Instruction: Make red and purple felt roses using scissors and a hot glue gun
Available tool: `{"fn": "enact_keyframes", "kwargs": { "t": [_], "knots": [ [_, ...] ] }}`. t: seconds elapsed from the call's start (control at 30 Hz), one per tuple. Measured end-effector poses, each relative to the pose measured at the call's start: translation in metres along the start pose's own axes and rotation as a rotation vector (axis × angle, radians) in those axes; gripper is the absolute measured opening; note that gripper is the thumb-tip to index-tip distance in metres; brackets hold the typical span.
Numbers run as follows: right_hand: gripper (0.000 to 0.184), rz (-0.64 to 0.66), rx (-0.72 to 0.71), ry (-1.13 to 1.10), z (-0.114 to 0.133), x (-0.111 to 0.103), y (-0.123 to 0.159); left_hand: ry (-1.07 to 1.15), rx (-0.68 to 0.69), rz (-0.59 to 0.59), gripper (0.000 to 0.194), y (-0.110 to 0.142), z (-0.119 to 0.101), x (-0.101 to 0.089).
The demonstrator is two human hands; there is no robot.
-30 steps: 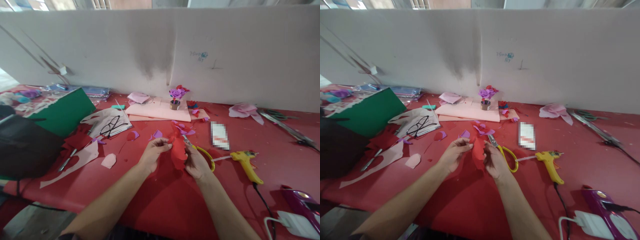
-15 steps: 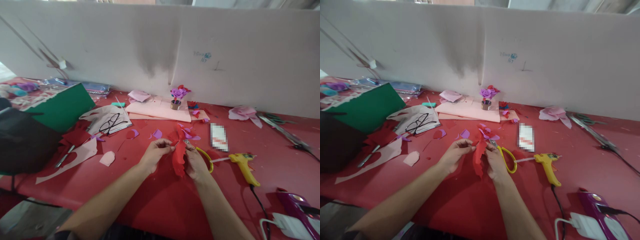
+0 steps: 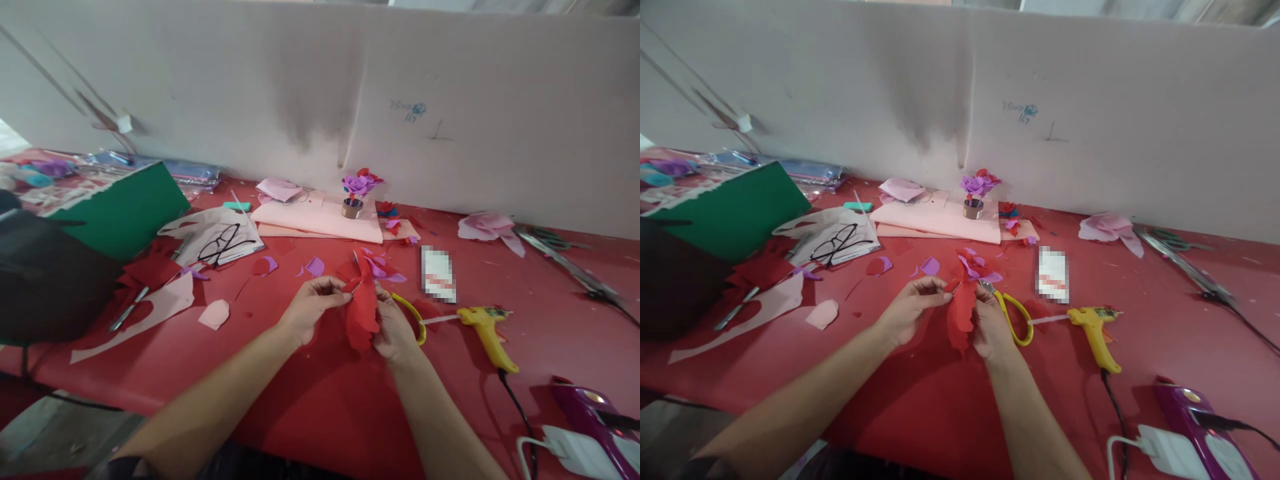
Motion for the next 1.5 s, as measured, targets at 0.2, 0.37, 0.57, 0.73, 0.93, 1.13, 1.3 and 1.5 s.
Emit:
{"fn": "enact_keyframes", "kwargs": {
  "t": [0.2, 0.37, 0.57, 0.73, 0.93, 1.13, 1.3, 1.5],
  "knots": [
    [0.024, -0.068, -0.012, -0.026, 0.0011, -0.0011, -0.0003, 0.001, 0.007, -0.002, 0.019, 0.0020, -0.0022, 0.0022],
    [0.023, -0.058, -0.023, -0.042, -0.0005, -0.0033, -0.0005, -0.013, 0.019, 0.017, 0.017, 0.0022, -0.0027, 0.0005],
    [0.022, -0.014, -0.005, -0.030, -0.0034, -0.0049, -0.0039, -0.002, 0.018, 0.071, 0.017, 0.0031, -0.0034, 0.0015],
    [0.024, -0.013, 0.007, -0.052, -0.0028, -0.0067, -0.0051, 0.080, -0.159, 0.063, 0.020, 0.0020, -0.0028, 0.0013],
    [0.021, 0.006, 0.047, -0.031, -0.0027, -0.0065, -0.0031, 0.140, -0.358, 0.159, 0.024, 0.0029, -0.0061, 0.0017],
    [0.023, 0.024, 0.062, -0.028, -0.0011, -0.0046, -0.0003, 0.130, -0.402, 0.175, 0.019, 0.0013, -0.0059, -0.0021],
    [0.022, 0.031, 0.073, -0.045, 0.0021, -0.0024, 0.0029, 0.048, -0.347, 0.173, 0.019, 0.0004, -0.0048, -0.0022],
    [0.020, 0.038, 0.034, -0.033, 0.0032, -0.0018, 0.0044, 0.021, -0.292, 0.178, 0.016, 0.0019, -0.0064, -0.0002]
  ]
}}
Point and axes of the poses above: each hand's wrist, its own y-axis away from the middle knuckle, its own x-axis out of the palm, z = x × y, the point moved 1 cm from there along -y, towards the middle knuckle, and after that the axes turned 6 degrees about -z, right-handed, at the moved point
